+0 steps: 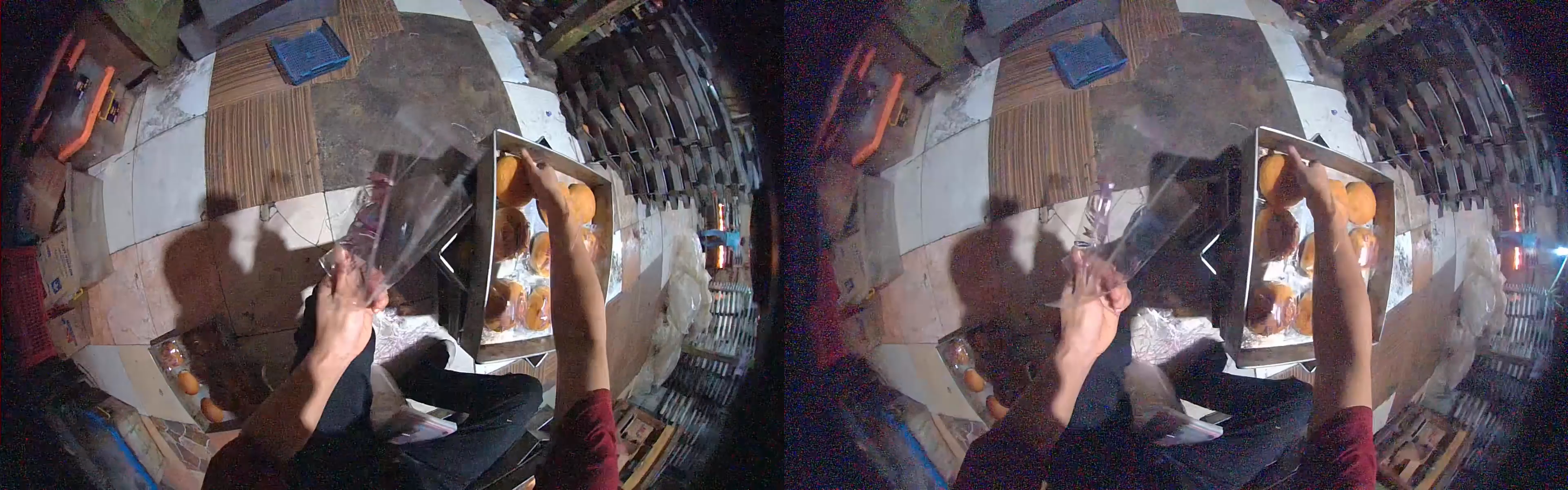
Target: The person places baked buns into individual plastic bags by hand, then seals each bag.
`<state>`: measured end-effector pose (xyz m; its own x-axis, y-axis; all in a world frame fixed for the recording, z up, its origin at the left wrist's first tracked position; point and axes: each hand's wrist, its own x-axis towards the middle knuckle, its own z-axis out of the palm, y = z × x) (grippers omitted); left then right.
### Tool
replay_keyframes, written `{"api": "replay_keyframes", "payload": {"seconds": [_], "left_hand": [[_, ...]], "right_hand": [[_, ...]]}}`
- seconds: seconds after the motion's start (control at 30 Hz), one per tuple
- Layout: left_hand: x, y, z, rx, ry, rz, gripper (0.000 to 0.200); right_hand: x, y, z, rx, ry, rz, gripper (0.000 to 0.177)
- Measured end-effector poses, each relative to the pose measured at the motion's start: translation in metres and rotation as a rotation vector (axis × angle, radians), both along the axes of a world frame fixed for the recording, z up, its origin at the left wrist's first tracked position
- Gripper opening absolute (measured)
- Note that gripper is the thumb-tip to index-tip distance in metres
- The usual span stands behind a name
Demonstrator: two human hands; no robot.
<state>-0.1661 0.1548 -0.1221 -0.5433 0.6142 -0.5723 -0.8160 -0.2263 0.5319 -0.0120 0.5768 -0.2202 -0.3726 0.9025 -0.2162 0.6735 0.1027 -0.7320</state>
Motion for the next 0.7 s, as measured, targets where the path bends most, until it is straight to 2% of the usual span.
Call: {"api": "replay_keyframes", "payload": {"seconds": [0.07, 0.1, 0.13, 0.17, 0.2, 0.23, 0.27, 0.33, 0.37, 0.4, 0.47, 0.53, 0.57, 0.6, 0.63, 0.67, 0.7], "left_hand": [[0.003, 0.004, 0.012, 0.003, 0.093, 0.008, 0.030], [0.003, 0.004, 0.015, 0.015, 0.020, 0.013, 0.028], [0.003, 0.004, 0.017, 0.032, -0.052, 0.017, 0.026], [0.004, 0.005, 0.017, 0.041, -0.048, 0.017, 0.026], [0.006, 0.005, 0.013, 0.035, 0.070, -0.060, 0.025], [0.009, 0.006, 0.009, 0.033, 0.193, -0.141, 0.025], [0.011, 0.007, 0.007, 0.047, 0.199, -0.148, 0.025], [0.015, 0.005, 0.000, 0.054, 0.611, -0.342, 0.023], [0.018, 0.005, -0.002, 0.103, 0.586, -0.338, 0.020], [0.022, 0.007, -0.002, 0.120, 0.591, -0.341, 0.020], [0.029, 0.010, 0.004, 0.149, 0.786, -0.330, 0.016], [0.037, 0.011, 0.001, 0.148, 0.782, -0.383, 0.017], [0.042, 0.013, 0.003, 0.121, 0.870, -0.476, 0.018], [0.049, 0.014, 0.006, 0.094, 0.961, -0.569, 0.018], [0.059, 0.015, 0.012, 0.113, 1.035, -0.583, 0.018], [0.070, 0.013, 0.000, 0.214, 0.877, -0.644, 0.020], [0.078, 0.009, -0.002, 0.272, 0.851, -0.711, 0.024]], "right_hand": [[-0.014, -0.025, 0.028, -0.083, 0.019, 0.007, 0.060], [-0.021, -0.039, 0.041, -0.156, 0.031, 0.016, 0.061], [-0.024, -0.044, 0.031, 0.091, 0.132, 0.065, 0.055], [-0.030, -0.055, 0.042, 0.094, 0.087, 0.176, 0.054], [-0.030, -0.069, 0.054, 0.096, 0.036, 0.284, 0.053], [-0.019, -0.079, 0.047, -0.149, 0.234, 0.016, 0.054], [-0.023, -0.092, 0.078, -0.050, -0.065, 0.028, 0.053], [-0.010, -0.105, 0.092, -0.394, 0.612, -0.126, 0.047], [0.002, -0.111, 0.110, -0.596, 0.705, -0.103, 0.043], [0.012, -0.119, 0.125, -0.678, 0.836, -0.093, 0.044], [0.038, -0.144, 0.163, -0.764, 0.968, -0.201, 0.044], [0.063, -0.179, 0.205, -0.758, 0.707, -0.104, 0.044], [0.066, -0.204, 0.218, -0.525, 0.594, -0.047, 0.047], [0.089, -0.214, 0.212, -0.305, 0.336, 0.085, 0.050], [0.091, -0.250, 0.231, -0.243, 0.346, 0.195, 0.051], [0.122, -0.263, 0.222, -0.182, 0.050, 0.213, 0.046], [0.117, -0.303, 0.250, -0.364, 0.176, 0.142, 0.051]]}}
